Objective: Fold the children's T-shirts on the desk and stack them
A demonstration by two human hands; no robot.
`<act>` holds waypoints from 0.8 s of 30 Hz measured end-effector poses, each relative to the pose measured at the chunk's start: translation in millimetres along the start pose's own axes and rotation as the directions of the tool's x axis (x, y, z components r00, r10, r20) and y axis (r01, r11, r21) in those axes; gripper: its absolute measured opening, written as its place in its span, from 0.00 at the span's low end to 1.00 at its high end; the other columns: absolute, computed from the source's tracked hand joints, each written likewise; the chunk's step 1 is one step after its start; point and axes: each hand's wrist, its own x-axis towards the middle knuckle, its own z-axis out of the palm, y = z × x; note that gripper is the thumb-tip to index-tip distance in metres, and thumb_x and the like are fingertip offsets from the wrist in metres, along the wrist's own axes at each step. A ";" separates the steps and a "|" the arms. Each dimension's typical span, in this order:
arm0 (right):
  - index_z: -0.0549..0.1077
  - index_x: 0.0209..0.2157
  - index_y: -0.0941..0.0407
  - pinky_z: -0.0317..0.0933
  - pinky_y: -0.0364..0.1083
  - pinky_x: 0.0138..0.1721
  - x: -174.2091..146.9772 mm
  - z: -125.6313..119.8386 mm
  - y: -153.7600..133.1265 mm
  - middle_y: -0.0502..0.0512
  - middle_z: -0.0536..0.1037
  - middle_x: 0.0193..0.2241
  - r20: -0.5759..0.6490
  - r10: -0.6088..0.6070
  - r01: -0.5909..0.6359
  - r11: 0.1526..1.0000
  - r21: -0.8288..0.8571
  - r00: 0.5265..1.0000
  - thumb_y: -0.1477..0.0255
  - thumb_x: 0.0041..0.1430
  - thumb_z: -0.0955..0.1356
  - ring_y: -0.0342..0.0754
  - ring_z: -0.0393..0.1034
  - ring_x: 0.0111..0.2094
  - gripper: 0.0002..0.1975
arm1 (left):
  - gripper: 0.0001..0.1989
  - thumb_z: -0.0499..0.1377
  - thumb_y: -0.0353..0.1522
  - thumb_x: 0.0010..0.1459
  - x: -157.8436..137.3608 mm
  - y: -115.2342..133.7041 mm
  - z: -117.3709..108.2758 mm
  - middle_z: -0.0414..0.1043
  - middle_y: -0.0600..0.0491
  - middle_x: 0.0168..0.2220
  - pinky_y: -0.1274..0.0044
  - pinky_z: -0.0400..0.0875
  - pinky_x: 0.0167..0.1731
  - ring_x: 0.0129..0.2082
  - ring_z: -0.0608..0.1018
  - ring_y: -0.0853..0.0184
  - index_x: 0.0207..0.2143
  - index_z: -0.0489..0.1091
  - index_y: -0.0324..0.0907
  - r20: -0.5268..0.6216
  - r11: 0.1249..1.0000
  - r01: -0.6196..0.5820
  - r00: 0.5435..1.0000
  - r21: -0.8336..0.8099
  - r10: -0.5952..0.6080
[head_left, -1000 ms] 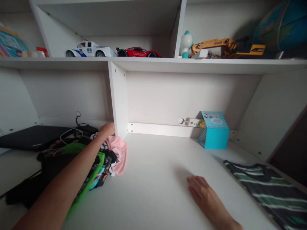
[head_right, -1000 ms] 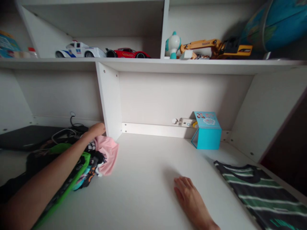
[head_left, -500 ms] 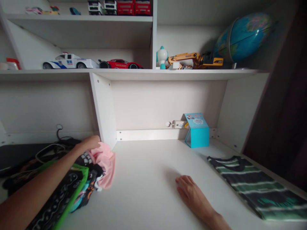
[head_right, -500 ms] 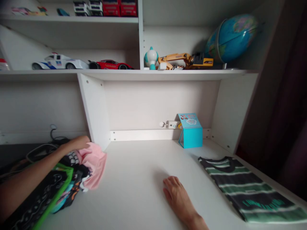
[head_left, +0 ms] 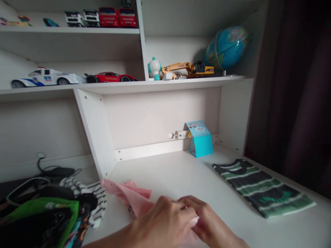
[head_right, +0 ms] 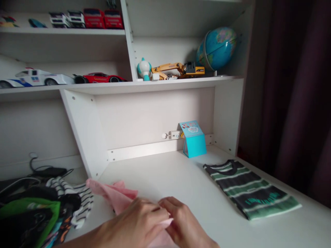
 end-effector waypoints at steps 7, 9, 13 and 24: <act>0.69 0.32 0.54 0.58 0.39 0.30 -33.6 11.9 40.4 0.50 0.75 0.27 -0.177 0.288 -0.297 0.954 -0.028 0.941 0.78 0.48 0.59 0.44 0.69 0.28 0.11 | 0.16 0.60 0.33 0.52 -16.1 -19.1 13.8 0.74 0.53 0.39 0.72 0.66 0.42 0.39 0.75 0.59 0.45 0.67 0.49 0.016 0.983 0.143 0.990 -0.111 -0.142; 0.67 0.30 0.55 0.55 0.37 0.27 -33.3 8.0 38.3 0.47 0.73 0.23 -0.175 0.333 -0.345 0.938 -0.042 0.926 0.78 0.48 0.58 0.42 0.67 0.25 0.09 | 0.10 0.59 0.30 0.51 -22.1 -30.2 18.1 0.74 0.50 0.37 0.72 0.65 0.42 0.39 0.75 0.59 0.39 0.70 0.45 0.018 0.981 0.185 0.983 -0.052 -0.185; 0.68 0.29 0.56 0.50 0.37 0.24 -25.8 -8.2 25.1 0.45 0.69 0.19 -0.142 0.363 -0.380 0.917 -0.122 0.921 0.73 0.53 0.60 0.40 0.61 0.22 0.07 | 0.05 0.56 0.25 0.49 -29.3 -63.3 5.5 0.71 0.52 0.25 0.73 0.64 0.39 0.32 0.74 0.62 0.24 0.69 0.42 0.058 0.964 0.266 0.962 0.023 -0.267; 0.72 0.38 0.53 0.62 0.44 0.40 -28.3 6.4 52.0 0.57 0.75 0.39 -0.055 0.148 -0.156 0.963 -0.218 0.988 0.70 0.57 0.59 0.48 0.69 0.39 0.13 | 0.12 0.51 0.32 0.55 -73.1 -47.7 -82.3 0.66 0.58 0.26 0.83 0.60 0.27 0.27 0.68 0.72 0.20 0.64 0.42 -0.091 0.941 0.261 0.954 -0.214 -0.285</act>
